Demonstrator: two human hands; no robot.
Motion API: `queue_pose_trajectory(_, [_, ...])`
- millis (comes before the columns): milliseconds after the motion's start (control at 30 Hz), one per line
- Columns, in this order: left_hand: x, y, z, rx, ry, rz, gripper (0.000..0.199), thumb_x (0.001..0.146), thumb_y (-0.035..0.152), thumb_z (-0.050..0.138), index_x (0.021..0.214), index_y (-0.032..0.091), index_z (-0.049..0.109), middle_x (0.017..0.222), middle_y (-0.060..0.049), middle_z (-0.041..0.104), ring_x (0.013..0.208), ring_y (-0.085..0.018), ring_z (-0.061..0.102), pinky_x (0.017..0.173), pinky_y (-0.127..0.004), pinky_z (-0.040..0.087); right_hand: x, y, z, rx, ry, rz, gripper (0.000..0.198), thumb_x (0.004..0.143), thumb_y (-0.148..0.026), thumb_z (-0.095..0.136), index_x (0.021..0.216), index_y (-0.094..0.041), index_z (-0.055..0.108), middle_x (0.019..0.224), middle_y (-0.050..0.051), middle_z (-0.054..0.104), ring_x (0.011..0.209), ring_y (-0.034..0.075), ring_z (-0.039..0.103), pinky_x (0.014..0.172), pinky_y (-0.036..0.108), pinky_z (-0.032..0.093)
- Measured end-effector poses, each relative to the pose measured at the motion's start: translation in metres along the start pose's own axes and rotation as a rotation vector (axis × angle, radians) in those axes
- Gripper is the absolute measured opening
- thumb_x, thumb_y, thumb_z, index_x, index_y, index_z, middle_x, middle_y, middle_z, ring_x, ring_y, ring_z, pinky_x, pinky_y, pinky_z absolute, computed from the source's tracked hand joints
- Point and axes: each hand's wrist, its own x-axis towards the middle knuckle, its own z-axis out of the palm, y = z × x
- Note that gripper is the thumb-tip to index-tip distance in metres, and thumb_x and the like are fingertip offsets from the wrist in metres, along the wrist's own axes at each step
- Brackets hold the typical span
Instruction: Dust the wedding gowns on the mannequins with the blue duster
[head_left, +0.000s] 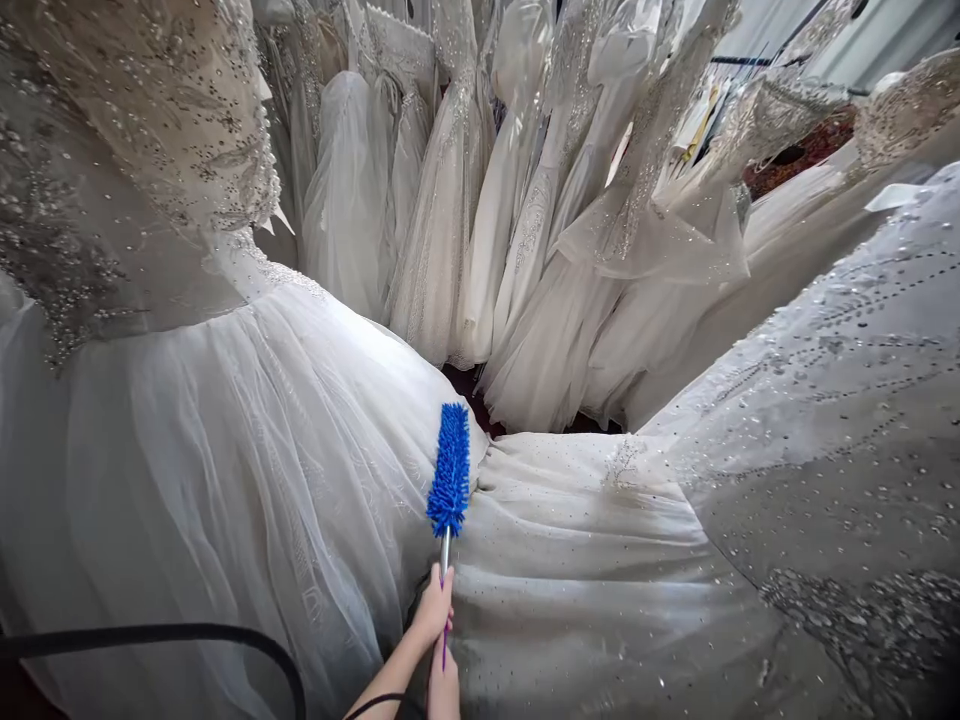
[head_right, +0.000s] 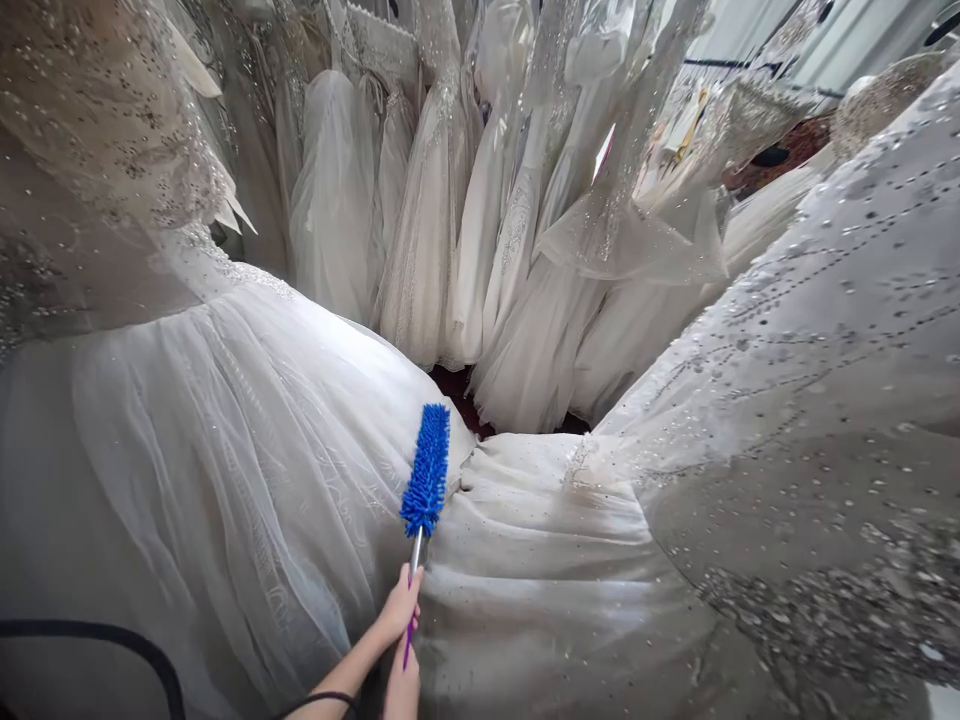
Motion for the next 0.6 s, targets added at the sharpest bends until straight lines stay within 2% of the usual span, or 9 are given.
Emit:
queue_pose_trajectory(100, [-0.014,-0.016,0.007,-0.051,-0.07,-0.078,0.052,0.08,0.066,0.025,0.105,0.022,0.036,0.04,0.01,0.04,0.03,-0.011,0.042,0.035,-0.019,0.031,-0.014,0.022,-0.006,-0.075,0.09,0.083,0.061,0.069,-0.072,0.041,0.095,-0.025,0.07,0.084,0.01,0.072,0.088,0.032,0.066,0.074,0.039,0.051])
queue_pose_trajectory(167, [-0.025,-0.003,0.006,-0.116,-0.075,-0.066,0.053,0.078,0.069,0.027,0.102,0.022,0.037,0.041,0.01,0.04,0.029,-0.01,0.041,0.033,-0.019,0.03,-0.017,0.019,-0.009,-0.075,0.088,0.076,0.061,0.07,-0.072,0.041,0.099,-0.026,0.069,0.089,0.01,0.072,0.091,0.033,0.065,0.077,0.041,0.051])
queue_pose_trajectory(267, [-0.037,0.046,-0.004,-0.23,-0.041,0.074,0.053,0.072,0.072,0.036,0.091,0.023,0.04,0.045,0.011,0.041,0.03,-0.008,0.039,0.032,-0.018,0.03,-0.011,-0.021,-0.009,0.052,0.001,-0.084,0.068,0.073,-0.07,0.038,0.111,-0.018,0.062,0.115,0.013,0.064,0.111,0.03,0.056,0.089,0.036,0.046])
queue_pose_trajectory(367, [-0.041,0.11,-0.026,-0.392,-0.009,0.239,0.053,0.067,0.072,0.045,0.083,0.022,0.041,0.05,0.011,0.042,0.031,-0.005,0.037,0.032,-0.017,0.03,0.002,-0.087,0.0,0.187,-0.024,-0.286,0.07,0.075,-0.067,0.04,0.118,-0.014,0.055,0.125,0.015,0.056,0.121,0.026,0.046,0.098,0.033,0.039])
queue_pose_trajectory(433, [-0.038,0.142,-0.046,-0.485,-0.003,0.295,0.055,0.063,0.073,0.047,0.079,0.02,0.044,0.05,0.01,0.042,0.031,-0.003,0.035,0.032,-0.017,0.028,0.007,-0.127,0.01,0.246,-0.098,-0.356,0.063,0.076,-0.064,0.042,0.114,-0.016,0.054,0.111,0.013,0.064,0.109,0.023,0.055,0.092,0.031,0.043])
queue_pose_trajectory(500, [-0.033,0.154,-0.065,-0.528,0.006,0.291,0.058,0.059,0.075,0.048,0.076,0.019,0.045,0.048,0.011,0.04,0.031,-0.002,0.033,0.032,-0.016,0.027,0.009,-0.15,0.022,0.255,-0.236,-0.234,0.056,0.075,-0.065,0.043,0.102,-0.018,0.057,0.074,0.005,0.068,0.071,0.019,0.063,0.069,0.03,0.051])
queue_pose_trajectory(567, [-0.028,0.14,-0.079,-0.516,0.03,0.228,0.06,0.058,0.076,0.047,0.077,0.02,0.044,0.045,0.012,0.037,0.03,-0.003,0.031,0.032,-0.017,0.026,0.007,-0.148,0.035,0.227,-0.372,-0.034,0.05,0.074,-0.066,0.042,0.086,-0.02,0.056,0.045,-0.004,0.051,0.039,0.013,0.047,0.045,0.027,0.045])
queue_pose_trajectory(600, [-0.025,0.126,-0.083,-0.487,0.042,0.179,0.059,0.059,0.076,0.046,0.079,0.021,0.043,0.045,0.012,0.037,0.03,-0.003,0.032,0.032,-0.017,0.027,0.005,-0.139,0.04,0.196,-0.427,0.069,0.047,0.074,-0.066,0.041,0.078,-0.021,0.054,0.038,-0.007,0.043,0.032,0.011,0.038,0.038,0.026,0.04])
